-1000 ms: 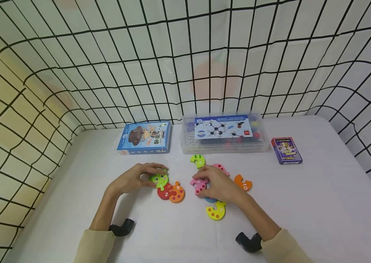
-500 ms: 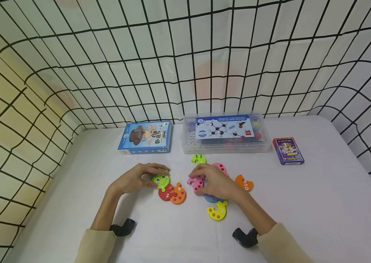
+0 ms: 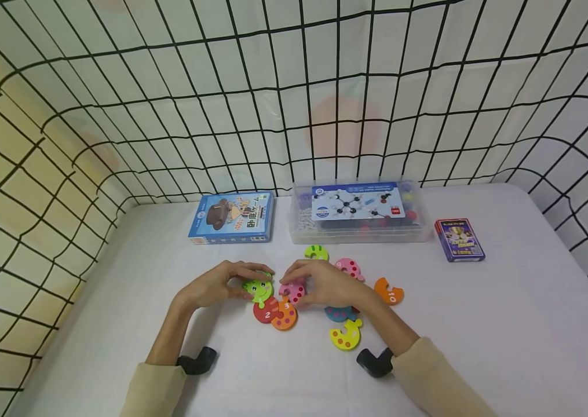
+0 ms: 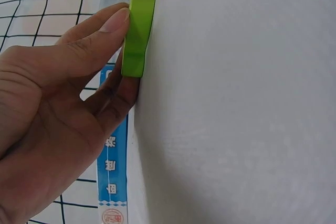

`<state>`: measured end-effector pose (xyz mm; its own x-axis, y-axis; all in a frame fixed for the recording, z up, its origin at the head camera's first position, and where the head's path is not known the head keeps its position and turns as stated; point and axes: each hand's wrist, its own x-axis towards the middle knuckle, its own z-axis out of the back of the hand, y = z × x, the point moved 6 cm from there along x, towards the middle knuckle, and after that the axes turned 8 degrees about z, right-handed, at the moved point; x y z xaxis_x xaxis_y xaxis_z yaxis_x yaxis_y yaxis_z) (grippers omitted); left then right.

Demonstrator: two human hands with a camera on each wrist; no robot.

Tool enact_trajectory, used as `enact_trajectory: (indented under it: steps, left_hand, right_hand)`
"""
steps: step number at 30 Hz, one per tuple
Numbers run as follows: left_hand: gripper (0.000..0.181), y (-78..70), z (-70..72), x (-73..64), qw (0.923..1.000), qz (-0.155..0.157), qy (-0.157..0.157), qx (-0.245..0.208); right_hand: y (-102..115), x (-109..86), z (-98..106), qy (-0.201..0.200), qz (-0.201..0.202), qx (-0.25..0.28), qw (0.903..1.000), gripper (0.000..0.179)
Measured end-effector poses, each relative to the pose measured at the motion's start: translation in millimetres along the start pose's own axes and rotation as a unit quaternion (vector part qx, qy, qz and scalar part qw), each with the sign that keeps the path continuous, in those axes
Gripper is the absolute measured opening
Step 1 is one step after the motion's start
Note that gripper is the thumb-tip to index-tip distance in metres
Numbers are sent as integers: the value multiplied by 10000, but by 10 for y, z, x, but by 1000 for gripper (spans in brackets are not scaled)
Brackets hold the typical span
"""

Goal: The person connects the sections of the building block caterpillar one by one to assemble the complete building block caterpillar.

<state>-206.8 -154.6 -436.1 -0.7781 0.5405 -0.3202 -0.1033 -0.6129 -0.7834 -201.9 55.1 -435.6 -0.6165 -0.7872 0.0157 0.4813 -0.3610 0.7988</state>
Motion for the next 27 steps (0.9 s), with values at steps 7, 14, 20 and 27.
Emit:
enact_trajectory:
  steps: [7,14,20,27]
  left_hand:
    - [44,0,-6,8,10000,52,27,-36]
    - [45,5,-2,3,9999,65,24,-78]
    - [45,7,-4,2,9999,71,15,-121]
    - [45,2,-8,7,9999,73,18,-155]
  right_hand:
    - [-3,24,-12,331,-101,413,9985,41]
    - [-55,60,-49,569,-149,666,9960,42]
    - [-66,83,-74,562,-143,595,9965,40]
    - [-65,75,-73,596,-37,614,9963,41]
